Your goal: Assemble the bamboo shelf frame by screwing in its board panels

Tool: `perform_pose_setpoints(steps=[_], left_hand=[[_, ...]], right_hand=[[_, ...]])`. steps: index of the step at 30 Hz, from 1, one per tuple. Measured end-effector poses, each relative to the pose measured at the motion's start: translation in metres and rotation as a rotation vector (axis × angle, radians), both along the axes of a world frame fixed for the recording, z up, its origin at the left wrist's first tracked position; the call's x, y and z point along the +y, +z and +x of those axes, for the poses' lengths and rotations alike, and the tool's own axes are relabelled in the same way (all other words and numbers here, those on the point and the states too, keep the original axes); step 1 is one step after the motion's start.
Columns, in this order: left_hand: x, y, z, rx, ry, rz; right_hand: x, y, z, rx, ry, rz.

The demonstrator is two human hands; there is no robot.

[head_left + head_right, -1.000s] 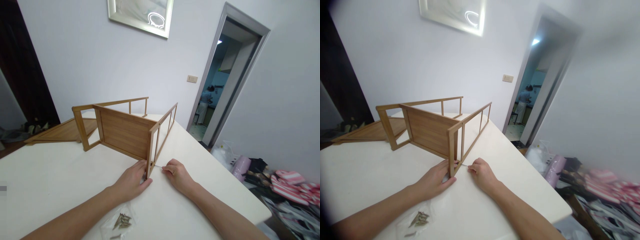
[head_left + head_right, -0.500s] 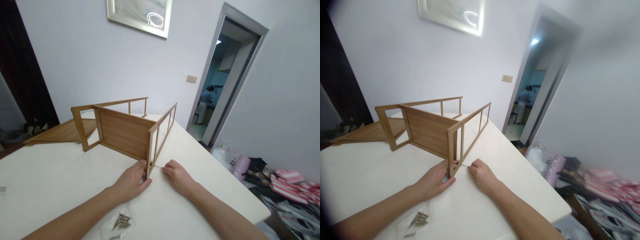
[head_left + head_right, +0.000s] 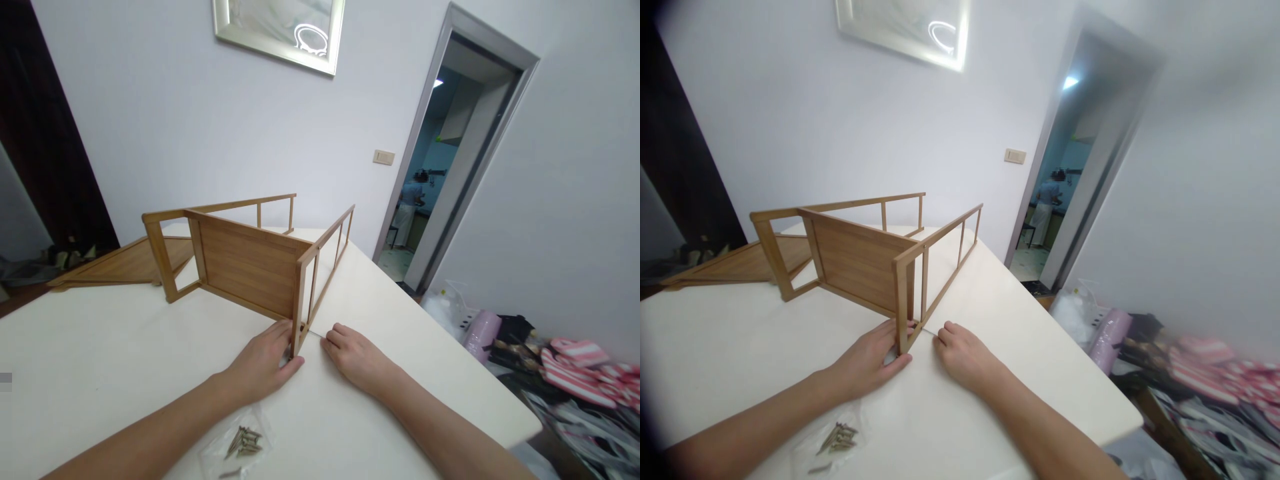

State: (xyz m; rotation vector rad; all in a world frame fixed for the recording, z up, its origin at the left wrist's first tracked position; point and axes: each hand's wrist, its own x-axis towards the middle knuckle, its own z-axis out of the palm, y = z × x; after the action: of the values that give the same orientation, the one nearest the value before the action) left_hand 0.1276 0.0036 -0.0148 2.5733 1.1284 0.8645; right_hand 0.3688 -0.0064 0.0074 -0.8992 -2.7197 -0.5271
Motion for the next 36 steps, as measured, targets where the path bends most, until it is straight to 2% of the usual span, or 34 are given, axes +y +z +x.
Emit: perform_pose_setpoints(steps=[4,8,12,17,24,28,36], left_hand=[[0.001,-0.002,0.000,0.008,-0.001,0.002],[0.001,-0.002,0.000,0.016,0.005,0.002],[0.001,-0.003,0.001,-0.006,0.011,0.010],[0.001,-0.005,0.000,-0.005,0.020,0.001],[0.001,-0.004,0.001,0.029,0.027,-0.003],[0.000,-0.001,0.001,0.033,0.018,-0.008],[-0.002,0.003,0.002,0.034,0.031,-0.016]], right_hand=[[0.000,-0.003,-0.003,-0.036,0.075,0.098],[0.000,-0.001,-0.001,-0.039,0.107,0.074],[0.004,-0.004,0.006,0.143,0.003,-0.055],[0.014,-0.017,0.015,0.348,-0.087,-0.221],[0.015,-0.018,0.014,0.473,-0.027,-0.323],[0.011,-0.015,0.011,0.540,-0.056,-0.368],[0.021,-0.019,0.007,0.907,-0.293,-0.661]])
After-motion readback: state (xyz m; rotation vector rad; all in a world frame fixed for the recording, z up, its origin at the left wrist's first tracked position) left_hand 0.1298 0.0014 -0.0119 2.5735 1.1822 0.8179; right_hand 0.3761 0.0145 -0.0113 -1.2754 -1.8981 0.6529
